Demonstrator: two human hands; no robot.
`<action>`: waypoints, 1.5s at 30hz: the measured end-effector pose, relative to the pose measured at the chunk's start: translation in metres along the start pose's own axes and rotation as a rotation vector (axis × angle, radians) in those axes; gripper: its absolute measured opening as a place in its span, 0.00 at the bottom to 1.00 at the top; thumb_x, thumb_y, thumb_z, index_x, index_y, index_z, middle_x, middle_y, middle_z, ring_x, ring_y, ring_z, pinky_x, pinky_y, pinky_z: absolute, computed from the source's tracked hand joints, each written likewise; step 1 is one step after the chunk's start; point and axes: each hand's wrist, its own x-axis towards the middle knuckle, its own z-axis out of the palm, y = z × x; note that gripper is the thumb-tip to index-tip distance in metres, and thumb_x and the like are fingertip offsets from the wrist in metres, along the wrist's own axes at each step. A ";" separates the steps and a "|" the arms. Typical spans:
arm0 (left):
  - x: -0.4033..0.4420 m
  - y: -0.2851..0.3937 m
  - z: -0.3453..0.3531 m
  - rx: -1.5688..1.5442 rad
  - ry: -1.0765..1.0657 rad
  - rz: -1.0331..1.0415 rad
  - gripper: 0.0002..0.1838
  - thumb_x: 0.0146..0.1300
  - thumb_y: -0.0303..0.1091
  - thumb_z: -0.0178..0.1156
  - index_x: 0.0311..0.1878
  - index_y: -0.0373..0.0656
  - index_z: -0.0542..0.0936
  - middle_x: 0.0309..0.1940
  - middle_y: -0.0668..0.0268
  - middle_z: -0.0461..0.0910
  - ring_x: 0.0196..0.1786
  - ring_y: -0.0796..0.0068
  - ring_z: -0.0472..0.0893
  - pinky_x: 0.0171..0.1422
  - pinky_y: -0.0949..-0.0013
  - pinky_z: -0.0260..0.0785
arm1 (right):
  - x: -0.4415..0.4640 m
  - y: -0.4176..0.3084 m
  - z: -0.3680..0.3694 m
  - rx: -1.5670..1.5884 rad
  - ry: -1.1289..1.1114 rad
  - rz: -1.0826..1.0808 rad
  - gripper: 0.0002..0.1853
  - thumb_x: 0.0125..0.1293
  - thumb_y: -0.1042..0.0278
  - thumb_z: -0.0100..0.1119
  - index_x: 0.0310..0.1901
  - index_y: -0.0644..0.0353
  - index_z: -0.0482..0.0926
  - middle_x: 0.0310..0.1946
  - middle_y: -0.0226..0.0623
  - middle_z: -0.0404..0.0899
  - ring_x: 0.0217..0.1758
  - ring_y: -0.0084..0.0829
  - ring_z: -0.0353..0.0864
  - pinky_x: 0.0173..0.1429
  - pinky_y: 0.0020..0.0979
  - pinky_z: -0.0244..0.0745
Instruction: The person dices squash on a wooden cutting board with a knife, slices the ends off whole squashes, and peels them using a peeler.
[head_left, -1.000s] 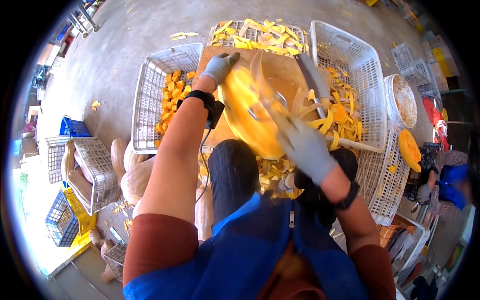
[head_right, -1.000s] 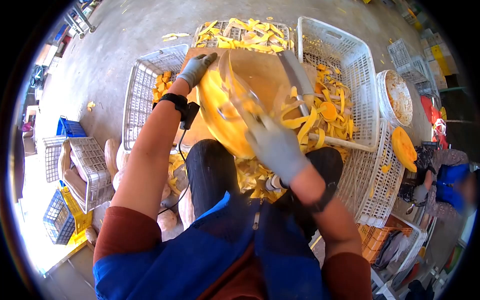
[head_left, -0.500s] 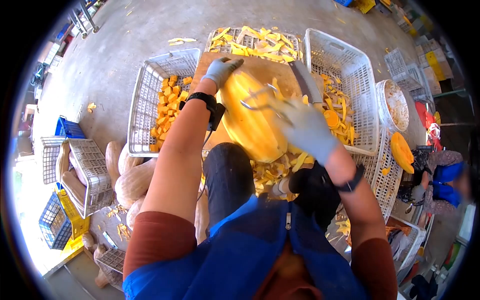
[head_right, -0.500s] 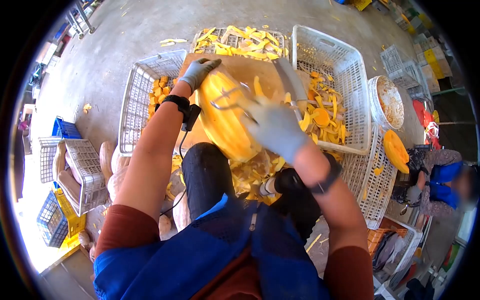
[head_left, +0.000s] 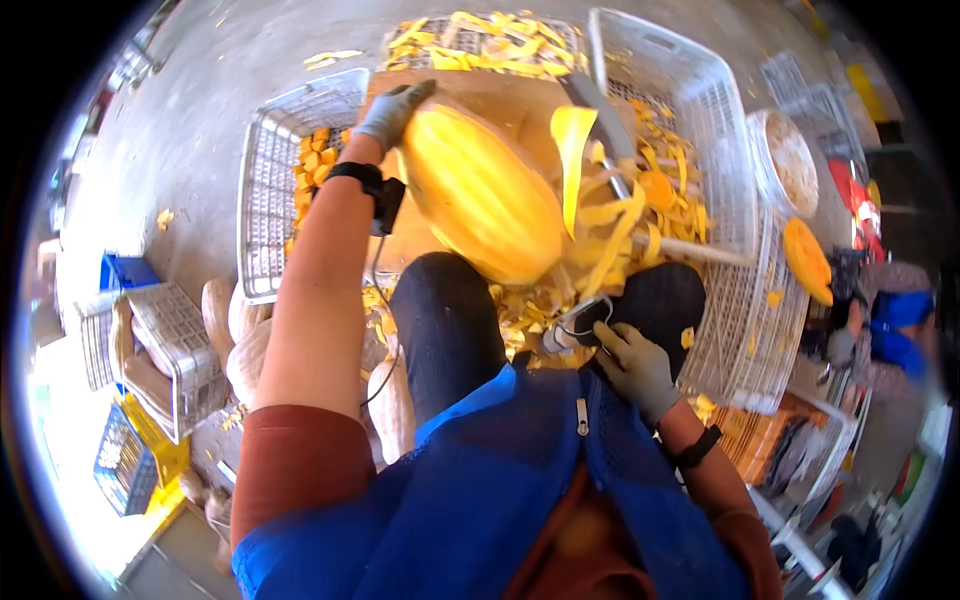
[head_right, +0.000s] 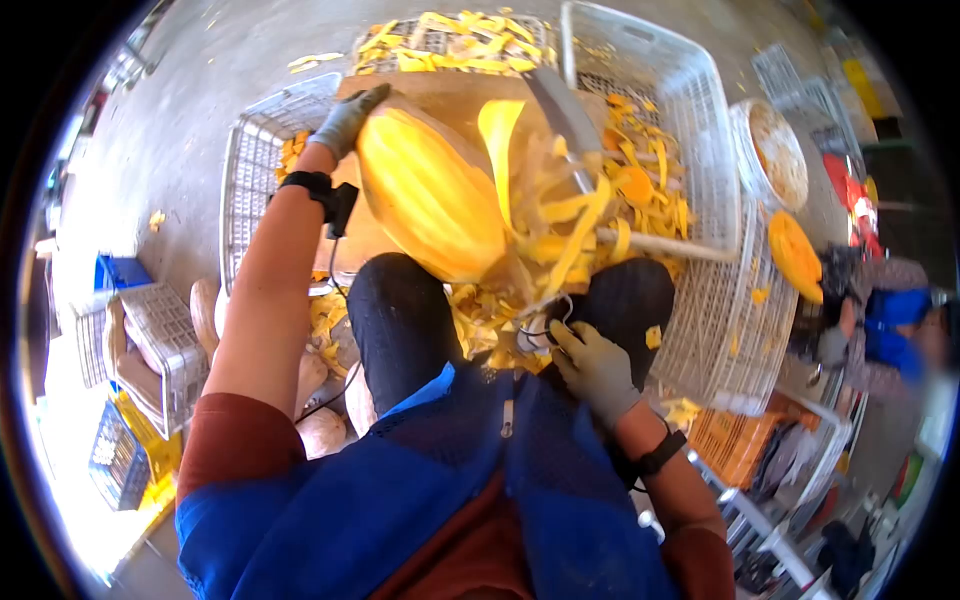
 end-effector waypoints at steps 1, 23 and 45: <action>-0.010 0.009 0.006 -0.047 0.047 -0.035 0.42 0.56 0.61 0.60 0.60 0.31 0.70 0.52 0.50 0.77 0.51 0.60 0.78 0.57 0.67 0.69 | -0.010 -0.002 0.002 0.053 0.054 0.044 0.20 0.57 0.66 0.61 0.53 0.52 0.76 0.41 0.40 0.77 0.35 0.41 0.81 0.38 0.33 0.77; -0.041 0.002 -0.019 0.803 -0.242 0.779 0.18 0.64 0.39 0.55 0.57 0.50 0.76 0.60 0.64 0.72 0.65 0.57 0.63 0.72 0.61 0.50 | 0.047 0.012 0.042 0.684 0.222 0.040 0.23 0.64 0.62 0.54 0.61 0.54 0.70 0.44 0.48 0.75 0.42 0.45 0.78 0.45 0.37 0.75; -0.007 0.026 0.034 0.852 -0.052 0.152 0.22 0.66 0.47 0.47 0.52 0.39 0.73 0.53 0.45 0.72 0.55 0.45 0.72 0.59 0.61 0.66 | 0.285 0.013 0.007 0.611 -0.045 -0.058 0.18 0.64 0.51 0.52 0.44 0.57 0.81 0.36 0.50 0.81 0.37 0.48 0.80 0.43 0.38 0.73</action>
